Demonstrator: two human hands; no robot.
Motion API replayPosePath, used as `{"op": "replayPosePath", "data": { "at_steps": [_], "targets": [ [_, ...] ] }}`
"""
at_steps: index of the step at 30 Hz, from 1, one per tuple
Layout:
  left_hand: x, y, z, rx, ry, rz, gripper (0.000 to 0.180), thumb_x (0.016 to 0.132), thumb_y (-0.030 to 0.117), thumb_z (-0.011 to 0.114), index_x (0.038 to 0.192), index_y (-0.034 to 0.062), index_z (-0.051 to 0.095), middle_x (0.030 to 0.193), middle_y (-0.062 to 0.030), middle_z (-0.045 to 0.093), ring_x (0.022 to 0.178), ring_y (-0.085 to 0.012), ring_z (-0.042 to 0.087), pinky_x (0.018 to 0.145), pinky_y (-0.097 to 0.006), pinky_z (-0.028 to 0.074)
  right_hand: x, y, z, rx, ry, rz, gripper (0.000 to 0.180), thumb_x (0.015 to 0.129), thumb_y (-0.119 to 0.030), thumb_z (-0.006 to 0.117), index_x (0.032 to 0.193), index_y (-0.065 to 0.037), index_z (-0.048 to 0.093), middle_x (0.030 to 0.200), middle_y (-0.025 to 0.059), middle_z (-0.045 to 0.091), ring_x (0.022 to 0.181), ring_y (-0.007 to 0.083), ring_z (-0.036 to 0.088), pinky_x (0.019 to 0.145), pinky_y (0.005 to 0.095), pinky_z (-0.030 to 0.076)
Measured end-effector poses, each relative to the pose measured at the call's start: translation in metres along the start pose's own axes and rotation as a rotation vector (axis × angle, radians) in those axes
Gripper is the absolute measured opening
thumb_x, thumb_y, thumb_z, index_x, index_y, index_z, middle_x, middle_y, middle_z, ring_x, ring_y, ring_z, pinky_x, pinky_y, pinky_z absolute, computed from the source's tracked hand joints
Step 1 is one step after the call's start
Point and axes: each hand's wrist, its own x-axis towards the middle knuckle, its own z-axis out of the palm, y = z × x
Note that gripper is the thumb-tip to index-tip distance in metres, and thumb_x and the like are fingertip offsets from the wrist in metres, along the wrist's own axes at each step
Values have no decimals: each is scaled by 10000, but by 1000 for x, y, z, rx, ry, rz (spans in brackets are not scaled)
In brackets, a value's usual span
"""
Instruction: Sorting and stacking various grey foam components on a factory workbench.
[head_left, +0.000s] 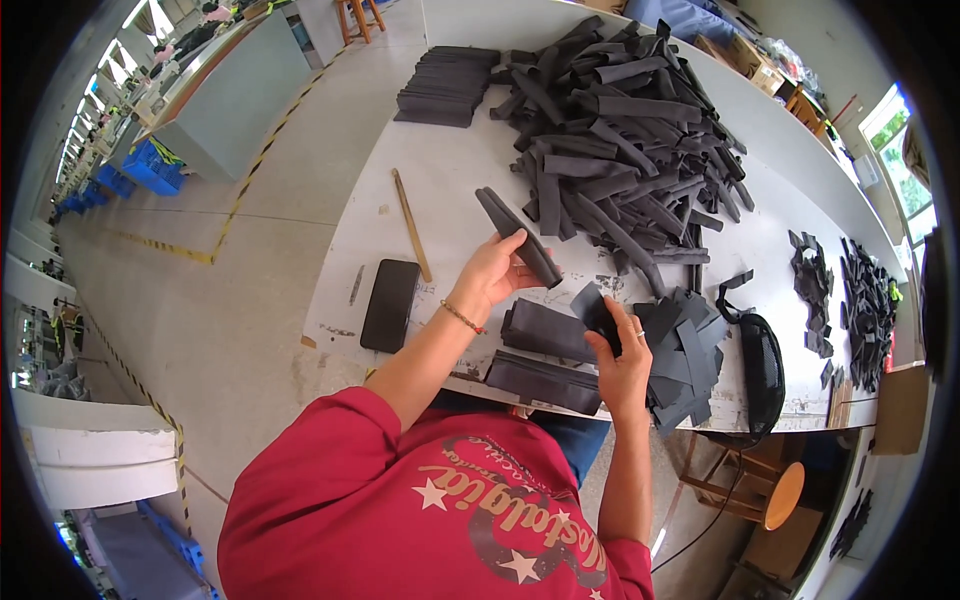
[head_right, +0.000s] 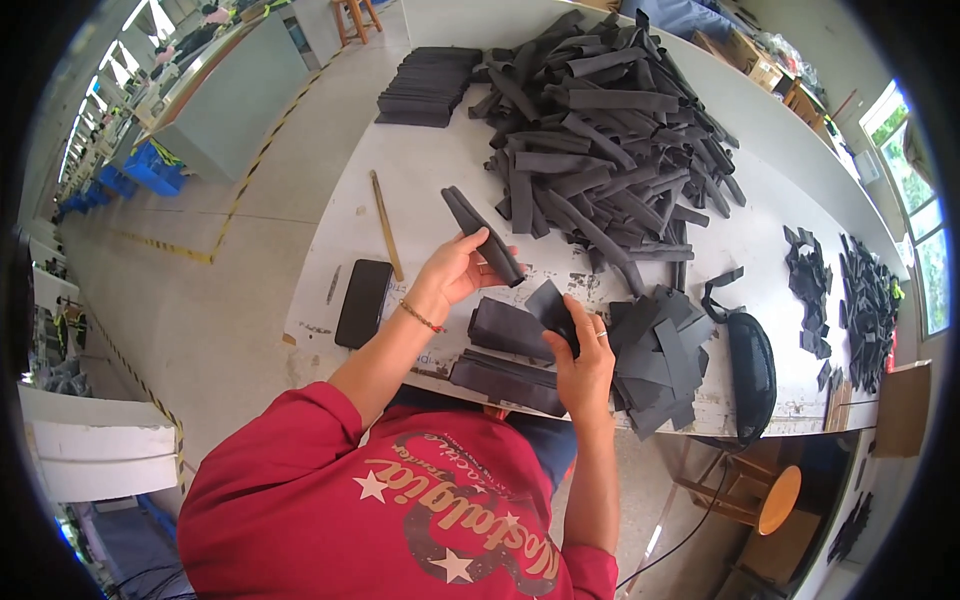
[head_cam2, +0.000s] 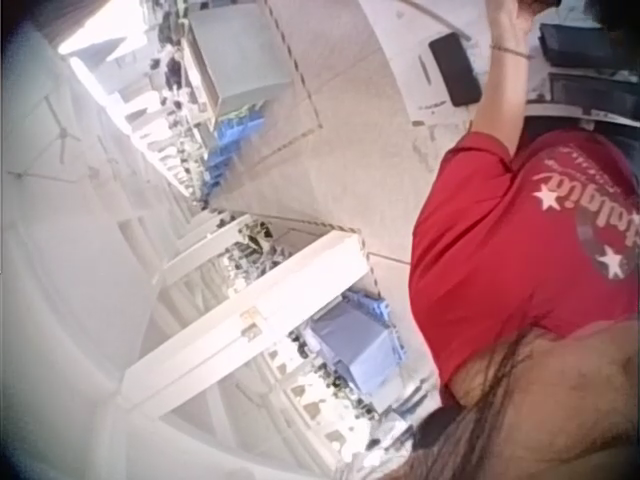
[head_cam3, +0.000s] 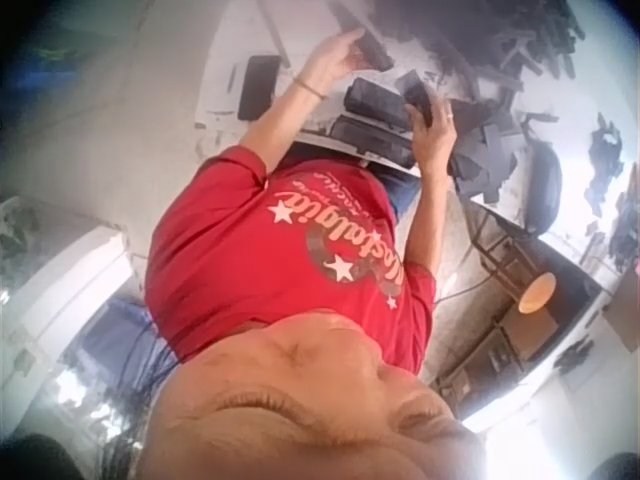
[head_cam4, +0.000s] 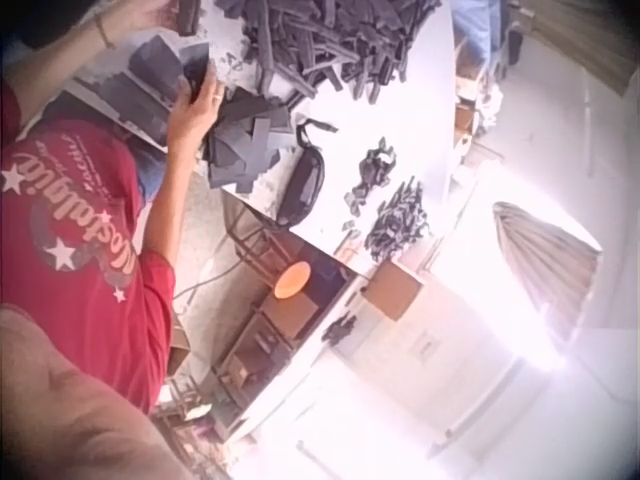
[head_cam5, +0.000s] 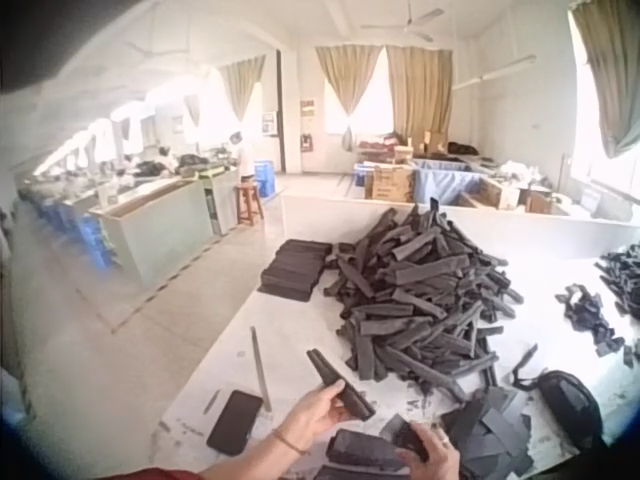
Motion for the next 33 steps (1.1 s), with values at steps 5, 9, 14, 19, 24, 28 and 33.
{"op": "replayPosePath", "data": {
  "at_steps": [5,9,14,19,24,28,33],
  "targets": [
    [-11,-3,14,55,-127,17,272,930,43,548,1172,-15,438,1048,-228,629,947,-373,674,819,-505,581,-2,-1,1,12,24,-35,430,769,38,717,1186,-30,638,1042,94,575,924,219,570,841,286,457],
    [-12,-6,17,197,-121,113,309,881,-4,601,1159,-16,468,1020,-190,650,905,-314,690,807,-447,594,-1,-2,-2,6,3,-29,349,768,64,695,1108,-16,674,1019,73,560,913,204,561,827,272,451],
    [-12,-8,19,216,-93,122,306,863,17,649,1127,-14,498,1008,-172,655,845,-290,700,766,-422,604,5,-5,-5,-73,6,-112,319,765,5,701,1070,-89,706,972,49,581,877,230,536,788,344,416],
    [-15,-9,25,244,-77,86,348,857,17,658,1150,-20,475,994,-161,644,821,-286,698,713,-425,612,14,-12,-8,-335,40,-268,276,770,-24,697,1028,-120,716,936,46,577,881,249,543,767,375,398],
    [-28,-8,34,300,-92,128,356,861,25,656,1151,-20,455,1013,-167,637,815,-284,696,696,-431,609,17,-15,-8,-443,82,-341,276,769,-31,697,1028,-125,712,944,40,574,869,252,542,752,380,396],
    [-34,-8,39,306,-54,184,365,872,28,645,1164,-10,429,1006,-170,642,822,-293,700,688,-431,612,17,-18,-8,-453,98,-335,280,773,-29,686,1038,-116,710,945,37,573,867,248,542,755,380,399],
    [-45,-6,50,285,-80,226,368,875,32,650,1154,-15,415,1000,-185,644,818,-314,703,684,-448,621,17,-26,-7,-526,165,-355,285,780,-11,690,1049,-104,709,919,42,572,869,246,546,791,380,409]
  ]
}}
